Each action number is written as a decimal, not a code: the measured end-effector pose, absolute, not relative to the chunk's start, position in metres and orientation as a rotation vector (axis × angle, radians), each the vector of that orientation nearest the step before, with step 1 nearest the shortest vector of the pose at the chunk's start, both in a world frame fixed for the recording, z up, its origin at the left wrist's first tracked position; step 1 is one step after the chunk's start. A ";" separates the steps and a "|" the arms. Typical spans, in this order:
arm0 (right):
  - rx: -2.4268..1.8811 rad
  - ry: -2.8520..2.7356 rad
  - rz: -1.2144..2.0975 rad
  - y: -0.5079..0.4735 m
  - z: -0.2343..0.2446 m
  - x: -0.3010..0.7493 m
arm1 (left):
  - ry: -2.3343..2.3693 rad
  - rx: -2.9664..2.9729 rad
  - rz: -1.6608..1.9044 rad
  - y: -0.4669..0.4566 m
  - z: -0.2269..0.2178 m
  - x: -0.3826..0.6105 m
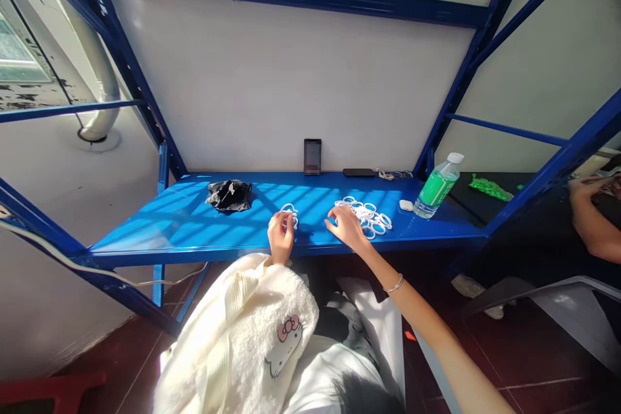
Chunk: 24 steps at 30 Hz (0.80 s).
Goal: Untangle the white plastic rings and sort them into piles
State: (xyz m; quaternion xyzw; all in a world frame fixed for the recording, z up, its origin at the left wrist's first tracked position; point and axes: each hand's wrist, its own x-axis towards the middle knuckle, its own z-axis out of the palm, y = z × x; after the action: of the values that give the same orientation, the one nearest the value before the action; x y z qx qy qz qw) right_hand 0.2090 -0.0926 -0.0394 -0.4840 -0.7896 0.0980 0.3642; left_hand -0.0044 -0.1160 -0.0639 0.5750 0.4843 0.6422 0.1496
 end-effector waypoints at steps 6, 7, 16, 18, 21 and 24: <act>-1.455 -2.194 0.012 -0.085 -0.050 0.222 | 1.854 1.700 1.706 -0.105 -0.077 -0.008; -1.459 -2.202 0.026 -0.085 -0.050 0.222 | 1.884 1.682 1.689 -0.105 -0.078 -0.008; -1.498 -2.186 0.054 -0.090 -0.044 0.218 | 1.852 1.678 1.818 -0.110 -0.076 -0.008; -1.499 -2.175 0.052 -0.095 -0.036 0.214 | 1.788 1.703 1.892 -0.110 -0.075 -0.009; -1.311 -2.199 0.167 -0.119 -0.014 0.199 | 1.774 1.695 1.932 -0.110 -0.075 -0.009; -0.812 -2.301 0.426 -0.164 0.008 0.170 | 1.786 1.705 1.917 -0.109 -0.076 -0.008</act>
State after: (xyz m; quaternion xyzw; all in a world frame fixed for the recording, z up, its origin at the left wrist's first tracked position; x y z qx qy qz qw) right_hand 0.1700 -0.1642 0.0076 -0.3098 -0.8781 0.1626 0.3265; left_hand -0.0081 -0.1090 -0.0758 0.5455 0.5713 0.6132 0.0077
